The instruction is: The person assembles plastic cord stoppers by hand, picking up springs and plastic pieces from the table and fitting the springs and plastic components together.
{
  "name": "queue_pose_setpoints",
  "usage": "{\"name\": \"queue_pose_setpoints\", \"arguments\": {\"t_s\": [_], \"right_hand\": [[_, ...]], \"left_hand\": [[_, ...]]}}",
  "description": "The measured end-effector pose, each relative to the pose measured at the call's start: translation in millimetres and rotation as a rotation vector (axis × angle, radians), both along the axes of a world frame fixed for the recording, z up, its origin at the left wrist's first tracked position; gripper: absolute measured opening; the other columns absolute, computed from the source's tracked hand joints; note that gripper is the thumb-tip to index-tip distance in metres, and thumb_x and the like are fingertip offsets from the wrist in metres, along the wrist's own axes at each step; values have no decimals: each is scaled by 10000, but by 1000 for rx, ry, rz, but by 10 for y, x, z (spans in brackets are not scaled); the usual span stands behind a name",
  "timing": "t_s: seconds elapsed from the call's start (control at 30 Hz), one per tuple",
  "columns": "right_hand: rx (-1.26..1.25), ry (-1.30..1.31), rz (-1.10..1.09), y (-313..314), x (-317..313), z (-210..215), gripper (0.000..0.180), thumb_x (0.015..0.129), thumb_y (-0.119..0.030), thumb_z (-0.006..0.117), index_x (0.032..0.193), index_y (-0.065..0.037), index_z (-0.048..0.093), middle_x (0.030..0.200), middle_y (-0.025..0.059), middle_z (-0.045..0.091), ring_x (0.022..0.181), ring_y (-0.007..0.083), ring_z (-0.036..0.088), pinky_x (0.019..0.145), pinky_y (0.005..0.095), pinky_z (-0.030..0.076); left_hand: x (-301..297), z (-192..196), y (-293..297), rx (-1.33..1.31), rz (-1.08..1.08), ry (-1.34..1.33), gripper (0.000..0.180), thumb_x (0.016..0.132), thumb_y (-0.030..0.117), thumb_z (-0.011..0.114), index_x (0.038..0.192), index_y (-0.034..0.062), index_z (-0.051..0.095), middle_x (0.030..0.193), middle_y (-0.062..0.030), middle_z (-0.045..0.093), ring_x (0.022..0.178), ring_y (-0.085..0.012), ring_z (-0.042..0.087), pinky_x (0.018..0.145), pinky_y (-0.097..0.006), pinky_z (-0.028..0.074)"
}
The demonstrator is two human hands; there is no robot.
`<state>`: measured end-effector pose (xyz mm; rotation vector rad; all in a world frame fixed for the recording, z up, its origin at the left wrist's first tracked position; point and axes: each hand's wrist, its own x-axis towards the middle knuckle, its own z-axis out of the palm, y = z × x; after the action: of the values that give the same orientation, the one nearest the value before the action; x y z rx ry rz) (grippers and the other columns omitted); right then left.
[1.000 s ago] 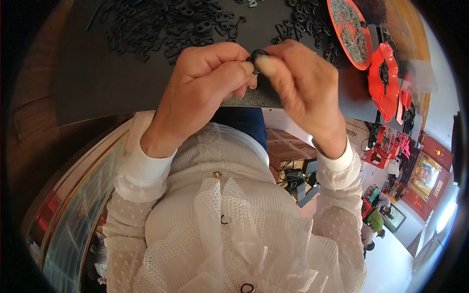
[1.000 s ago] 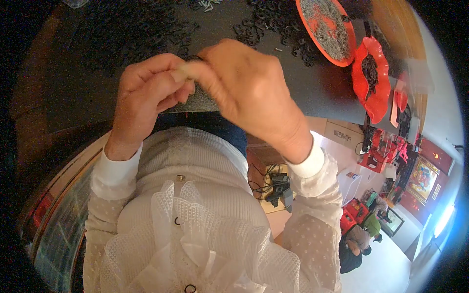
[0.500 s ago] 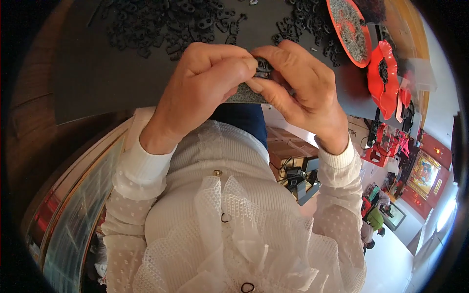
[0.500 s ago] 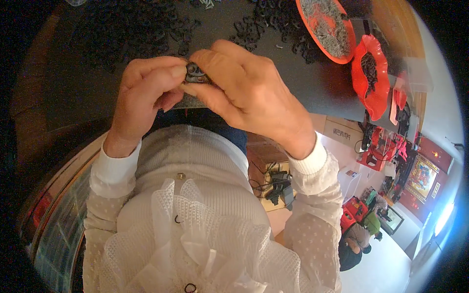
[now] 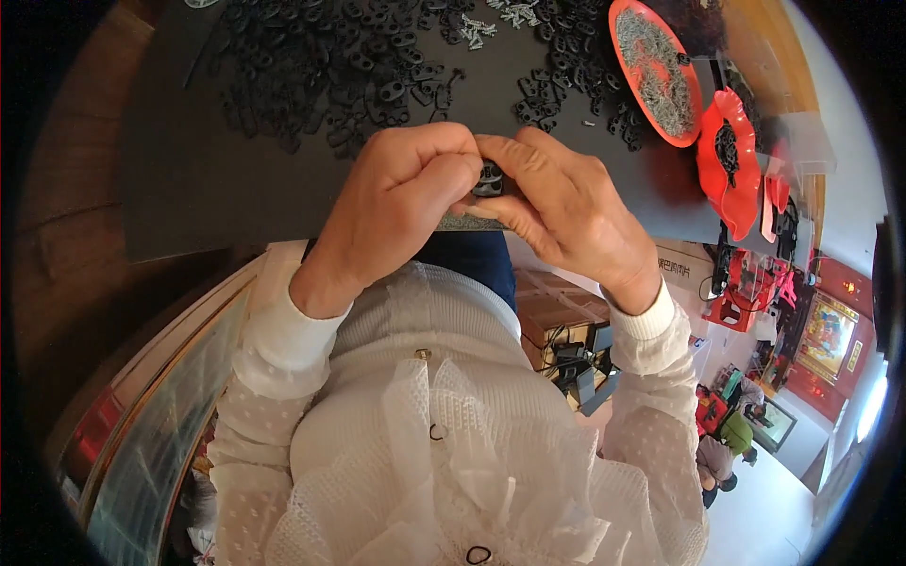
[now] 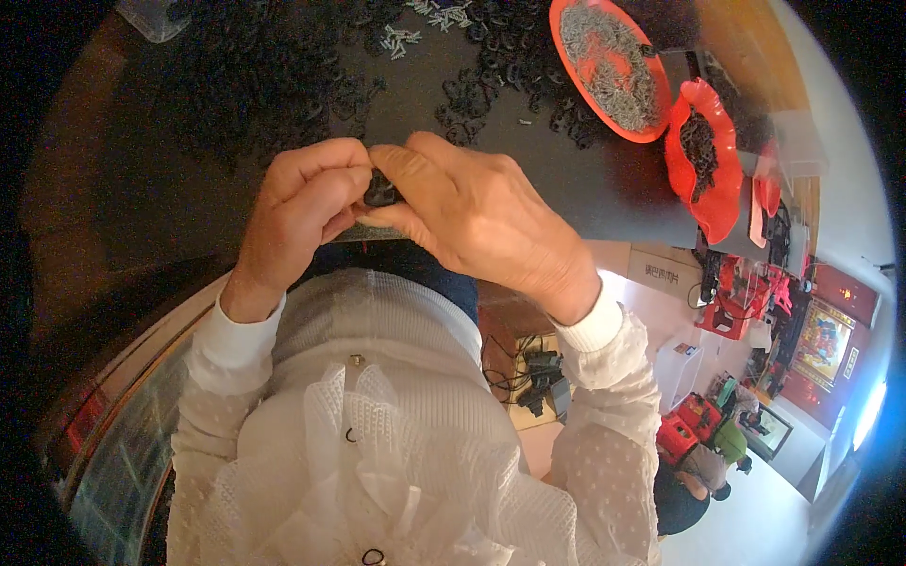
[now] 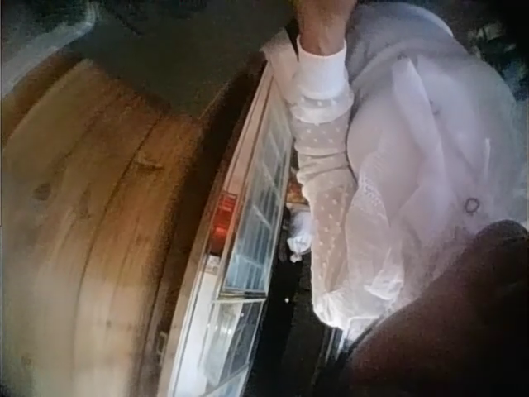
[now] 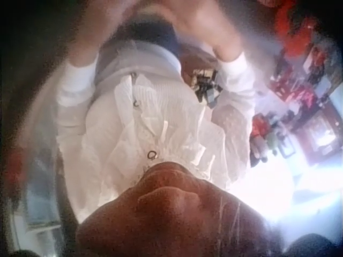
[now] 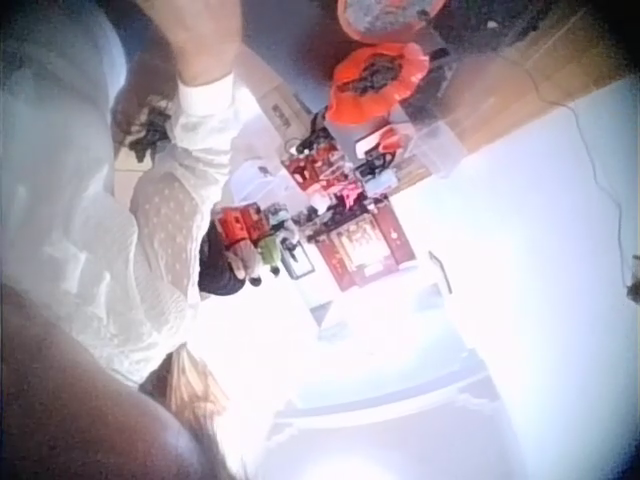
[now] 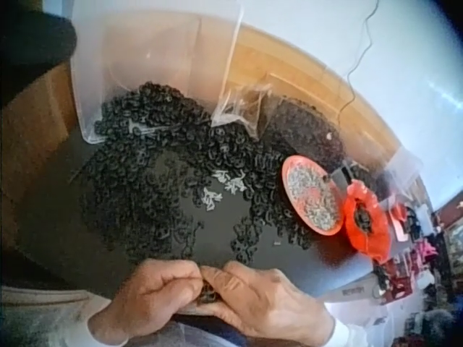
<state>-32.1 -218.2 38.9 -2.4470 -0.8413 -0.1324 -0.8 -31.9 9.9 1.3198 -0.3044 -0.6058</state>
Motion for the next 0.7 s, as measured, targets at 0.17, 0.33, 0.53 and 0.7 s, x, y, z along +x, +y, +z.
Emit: {"name": "queue_pose_setpoints", "arguments": {"t_s": [0.17,0.33,0.53,0.7], "right_hand": [[84,107,-74,16,-41,15,309,785,-204,711,953,13,567,771,129,551,603,278,568,531,354,471],[523,571,-332,102,-211,-69,216,854,-161,676,809,-1,538,617,35,499,549,97,452,476,263,370],[728,911,-291,32,-143,10,234,877,-118,644,727,-14,496,625,-56,425,590,32,353,484,228,289],[684,1019,-211,-21,-107,63,244,890,-118,610,708,-19,480,630,-54,417,603,36,356,493,238,289]], "left_hand": [[-7,-12,-12,29,0,-34,183,831,99,460,682,1,503,575,0,442,547,-66,389,491,-254,324],[-22,-19,-38,13,9,-52,183,832,108,462,687,2,494,573,-3,430,544,-71,385,491,-257,325],[-13,-12,-9,74,-57,-106,197,837,125,467,685,1,482,572,-11,424,543,-75,379,488,-261,318],[-9,-35,-16,59,-124,-92,197,852,200,471,755,32,505,633,35,426,568,-36,362,490,-214,267]]}}
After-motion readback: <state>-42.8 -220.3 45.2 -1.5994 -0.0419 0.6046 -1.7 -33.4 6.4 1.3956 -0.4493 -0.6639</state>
